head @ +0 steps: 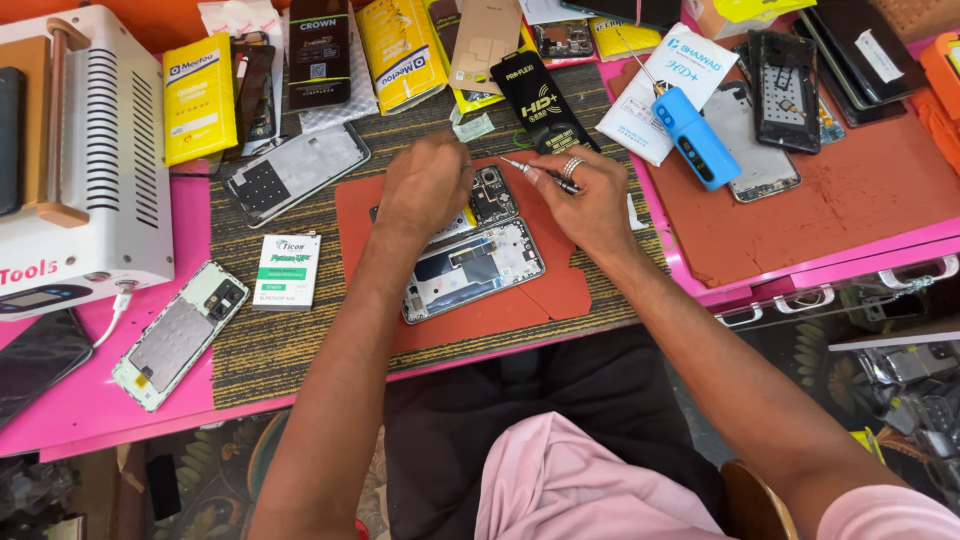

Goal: The person uses a blue heat gun to warm the edges of a white smartphone, then sets it aside. They pick up a black smartphone, open the back cover, and use a screwdriver to remove screws from the internal frame. The person then uses a metal chain to pull a component from the device.

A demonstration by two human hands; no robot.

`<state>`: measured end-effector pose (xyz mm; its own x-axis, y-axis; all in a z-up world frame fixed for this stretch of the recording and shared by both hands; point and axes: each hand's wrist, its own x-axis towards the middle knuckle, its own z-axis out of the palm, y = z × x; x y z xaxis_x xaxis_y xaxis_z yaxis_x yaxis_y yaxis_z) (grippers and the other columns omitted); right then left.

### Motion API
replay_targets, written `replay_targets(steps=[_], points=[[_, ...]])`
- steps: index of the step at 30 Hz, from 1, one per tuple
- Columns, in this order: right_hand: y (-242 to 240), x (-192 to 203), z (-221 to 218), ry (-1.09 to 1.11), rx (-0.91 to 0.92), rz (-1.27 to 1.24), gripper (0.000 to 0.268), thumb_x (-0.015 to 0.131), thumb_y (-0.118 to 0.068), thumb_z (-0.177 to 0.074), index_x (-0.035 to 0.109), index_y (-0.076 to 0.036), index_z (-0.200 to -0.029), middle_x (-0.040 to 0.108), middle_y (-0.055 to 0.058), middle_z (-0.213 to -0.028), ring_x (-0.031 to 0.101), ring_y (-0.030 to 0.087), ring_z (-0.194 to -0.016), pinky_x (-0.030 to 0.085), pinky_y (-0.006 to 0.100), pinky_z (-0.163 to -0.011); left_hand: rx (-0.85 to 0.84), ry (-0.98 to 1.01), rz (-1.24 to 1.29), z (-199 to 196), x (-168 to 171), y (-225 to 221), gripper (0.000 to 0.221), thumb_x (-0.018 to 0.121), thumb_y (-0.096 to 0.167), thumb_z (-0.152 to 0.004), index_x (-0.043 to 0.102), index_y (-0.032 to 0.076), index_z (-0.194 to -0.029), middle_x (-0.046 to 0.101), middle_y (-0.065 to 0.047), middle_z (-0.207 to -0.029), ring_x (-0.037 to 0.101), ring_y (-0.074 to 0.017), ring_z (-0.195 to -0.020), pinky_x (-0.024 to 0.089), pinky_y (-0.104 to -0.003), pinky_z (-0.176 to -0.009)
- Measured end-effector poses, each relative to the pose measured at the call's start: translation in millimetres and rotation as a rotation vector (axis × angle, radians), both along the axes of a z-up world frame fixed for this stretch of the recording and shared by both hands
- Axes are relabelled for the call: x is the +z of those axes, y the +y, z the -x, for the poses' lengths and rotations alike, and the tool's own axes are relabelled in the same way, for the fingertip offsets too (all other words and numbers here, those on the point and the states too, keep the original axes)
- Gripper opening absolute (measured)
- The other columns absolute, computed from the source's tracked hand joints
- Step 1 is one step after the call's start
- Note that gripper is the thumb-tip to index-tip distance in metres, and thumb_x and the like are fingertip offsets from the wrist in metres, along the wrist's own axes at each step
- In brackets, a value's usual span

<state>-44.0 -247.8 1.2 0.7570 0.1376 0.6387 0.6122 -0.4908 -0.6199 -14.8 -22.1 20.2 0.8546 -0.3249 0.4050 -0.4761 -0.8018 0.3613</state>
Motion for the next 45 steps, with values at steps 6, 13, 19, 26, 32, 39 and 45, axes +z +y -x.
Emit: replay_targets(steps=[6,13,19,26,32,39,45], points=[[-1,0,0,0.009,-0.006,-0.011,0.014,0.082,-0.006,-0.092,0.078,0.0,-0.104,0.074,0.011,-0.089,0.071,0.02,-0.075,0.051,0.031,-0.062,-0.07,-0.088,-0.247,-6,-1,-4,0.017,0.072,0.014,-0.08,0.071,-0.002,-0.084,0.068,-0.019,-0.095,0.069,-0.0375,-0.094,0.056,-0.05,-0.078],[-2,0,-2,0.008,-0.003,-0.017,0.014,0.082,-0.007,-0.092,0.078,0.0,-0.104,0.074,0.011,-0.09,0.071,0.02,-0.076,0.052,0.031,-0.064,-0.132,-0.134,-0.318,-19,-17,2,0.019,0.064,0.011,-0.087,0.069,-0.005,-0.095,0.068,-0.021,-0.102,0.068,-0.0374,-0.099,0.057,-0.048,-0.084],[-1,0,-3,0.022,0.0,-0.031,0.014,0.082,-0.007,-0.093,0.078,0.0,-0.104,0.074,0.01,-0.091,0.071,0.017,-0.076,0.052,0.03,-0.063,-0.099,0.042,-0.268,-17,-15,2,0.02,0.062,0.012,-0.09,0.066,-0.006,-0.097,0.067,-0.023,-0.102,0.067,-0.04,-0.1,0.055,-0.051,-0.085],[-2,-1,-3,0.089,-0.011,-0.053,0.014,0.083,-0.008,-0.093,0.078,-0.001,-0.104,0.073,0.008,-0.088,0.066,0.013,-0.072,0.049,0.028,-0.062,-0.138,0.171,-0.064,-13,-4,11,0.021,0.065,0.014,-0.089,0.061,-0.005,-0.093,0.065,-0.023,-0.098,0.065,-0.0428,-0.098,0.051,-0.051,-0.089],[-3,0,-3,0.117,-0.01,-0.058,0.014,0.082,-0.008,-0.093,0.078,-0.001,-0.104,0.073,0.008,-0.086,0.064,0.012,-0.069,0.046,0.028,-0.06,-0.064,0.122,-0.115,-8,2,50,0.02,0.068,0.014,-0.088,0.063,-0.005,-0.092,0.068,-0.024,-0.099,0.065,-0.0443,-0.096,0.051,-0.054,-0.084],[-1,-1,-4,0.117,-0.004,-0.051,0.014,0.083,-0.007,-0.093,0.079,-0.001,-0.104,0.071,0.008,-0.085,0.063,0.012,-0.069,0.046,0.028,-0.06,0.163,0.309,-0.193,3,13,97,0.014,0.074,0.014,-0.079,0.074,0.001,-0.086,0.072,-0.022,-0.095,0.069,-0.0421,-0.091,0.055,-0.052,-0.081],[-1,-1,-3,0.122,0.003,-0.046,0.015,0.083,-0.007,-0.094,0.078,0.0,-0.106,0.072,0.008,-0.088,0.065,0.012,-0.072,0.048,0.027,-0.062,0.141,0.289,-0.034,5,19,98,0.011,0.071,0.01,-0.081,0.077,0.003,-0.087,0.073,-0.022,-0.085,0.073,-0.0388,-0.083,0.058,-0.046,-0.079]])
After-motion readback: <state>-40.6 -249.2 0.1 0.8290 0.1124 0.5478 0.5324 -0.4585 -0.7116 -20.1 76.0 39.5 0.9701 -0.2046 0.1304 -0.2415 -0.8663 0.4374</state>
